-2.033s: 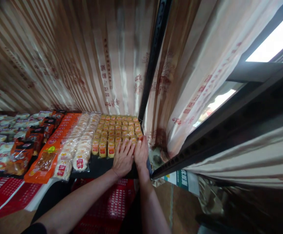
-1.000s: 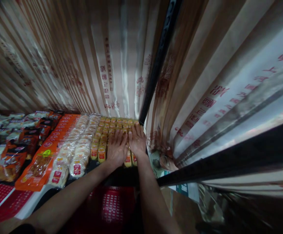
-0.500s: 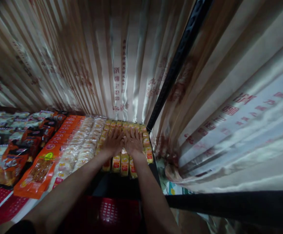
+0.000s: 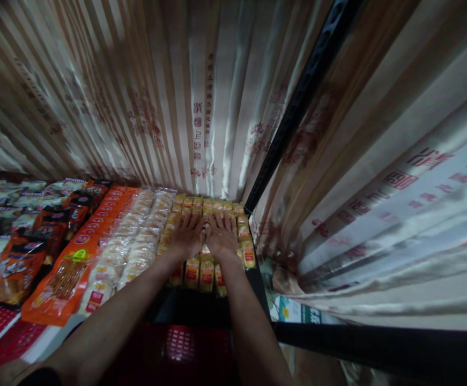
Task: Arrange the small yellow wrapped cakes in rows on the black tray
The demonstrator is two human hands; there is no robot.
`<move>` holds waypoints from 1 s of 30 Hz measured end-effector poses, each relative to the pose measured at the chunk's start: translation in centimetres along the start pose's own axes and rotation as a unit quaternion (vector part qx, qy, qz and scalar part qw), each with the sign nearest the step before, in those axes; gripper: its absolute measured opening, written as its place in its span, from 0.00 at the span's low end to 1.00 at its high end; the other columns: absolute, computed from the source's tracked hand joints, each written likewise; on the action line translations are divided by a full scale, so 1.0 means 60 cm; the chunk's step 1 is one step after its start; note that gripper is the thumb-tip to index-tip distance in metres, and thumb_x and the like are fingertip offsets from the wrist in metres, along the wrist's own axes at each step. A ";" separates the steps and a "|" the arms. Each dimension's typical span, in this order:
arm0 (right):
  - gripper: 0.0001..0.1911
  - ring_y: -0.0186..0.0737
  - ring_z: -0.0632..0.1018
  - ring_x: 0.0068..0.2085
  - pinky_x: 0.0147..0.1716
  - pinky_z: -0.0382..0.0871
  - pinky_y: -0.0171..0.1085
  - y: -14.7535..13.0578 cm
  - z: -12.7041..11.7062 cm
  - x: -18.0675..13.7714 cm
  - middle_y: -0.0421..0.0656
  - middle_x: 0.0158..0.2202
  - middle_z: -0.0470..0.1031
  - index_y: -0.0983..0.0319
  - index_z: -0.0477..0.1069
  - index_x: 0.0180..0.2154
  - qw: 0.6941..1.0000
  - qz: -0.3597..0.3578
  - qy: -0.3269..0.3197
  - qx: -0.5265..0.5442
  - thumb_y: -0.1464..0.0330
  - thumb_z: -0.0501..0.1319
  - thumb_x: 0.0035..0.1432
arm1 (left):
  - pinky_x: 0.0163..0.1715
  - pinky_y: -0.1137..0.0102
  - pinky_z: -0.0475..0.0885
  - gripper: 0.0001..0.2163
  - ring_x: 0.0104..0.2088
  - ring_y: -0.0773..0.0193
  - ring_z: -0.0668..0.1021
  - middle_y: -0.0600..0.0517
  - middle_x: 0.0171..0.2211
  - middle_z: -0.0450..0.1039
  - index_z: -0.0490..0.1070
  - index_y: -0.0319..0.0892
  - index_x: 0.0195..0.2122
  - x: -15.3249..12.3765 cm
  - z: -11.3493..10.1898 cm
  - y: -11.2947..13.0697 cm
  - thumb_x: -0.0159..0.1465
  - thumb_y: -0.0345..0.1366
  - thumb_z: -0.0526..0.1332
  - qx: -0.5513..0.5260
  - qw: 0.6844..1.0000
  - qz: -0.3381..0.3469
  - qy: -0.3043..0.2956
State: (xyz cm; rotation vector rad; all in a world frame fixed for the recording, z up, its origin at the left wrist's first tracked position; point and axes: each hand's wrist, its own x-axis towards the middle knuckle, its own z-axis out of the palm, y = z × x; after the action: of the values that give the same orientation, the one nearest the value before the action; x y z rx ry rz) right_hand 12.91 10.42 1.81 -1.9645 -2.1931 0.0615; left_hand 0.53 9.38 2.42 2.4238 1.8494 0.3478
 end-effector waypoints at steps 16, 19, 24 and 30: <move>0.28 0.43 0.43 0.68 0.63 0.32 0.47 -0.007 0.003 -0.010 0.38 0.68 0.46 0.53 0.48 0.64 0.997 0.032 -0.043 -0.054 0.57 0.35 0.66 | 0.62 0.51 0.49 0.23 0.65 0.50 0.55 0.48 0.64 0.55 0.56 0.45 0.63 -0.006 0.017 -0.006 0.68 0.42 0.43 0.038 0.999 0.017 0.021; 0.28 0.43 0.43 0.68 0.64 0.32 0.47 -0.006 0.006 -0.011 0.38 0.68 0.46 0.53 0.49 0.64 0.997 0.034 -0.040 -0.051 0.58 0.35 0.66 | 0.62 0.51 0.50 0.23 0.65 0.51 0.55 0.48 0.64 0.55 0.55 0.45 0.63 -0.008 0.018 -0.007 0.68 0.42 0.44 0.040 0.999 0.019 0.021; 0.27 0.44 0.43 0.68 0.64 0.32 0.47 -0.011 0.001 -0.014 0.38 0.68 0.47 0.53 0.49 0.64 0.997 0.038 -0.041 -0.048 0.58 0.36 0.66 | 0.63 0.51 0.50 0.22 0.65 0.52 0.55 0.46 0.64 0.55 0.56 0.44 0.62 -0.013 0.013 -0.003 0.68 0.41 0.44 0.031 0.999 0.016 0.022; 0.29 0.46 0.42 0.68 0.64 0.32 0.49 -0.024 -0.019 -0.005 0.39 0.68 0.46 0.54 0.50 0.64 0.996 0.064 -0.047 -0.039 0.56 0.35 0.65 | 0.63 0.51 0.46 0.23 0.66 0.52 0.50 0.46 0.65 0.50 0.55 0.44 0.63 -0.004 -0.002 -0.002 0.68 0.43 0.44 0.019 1.000 -0.016 0.002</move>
State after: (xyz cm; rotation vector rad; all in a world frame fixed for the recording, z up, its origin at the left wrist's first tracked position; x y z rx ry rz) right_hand 11.70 9.83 3.15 -2.1874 -2.1537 0.0907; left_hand 0.34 9.19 2.50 2.4168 1.9122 0.3191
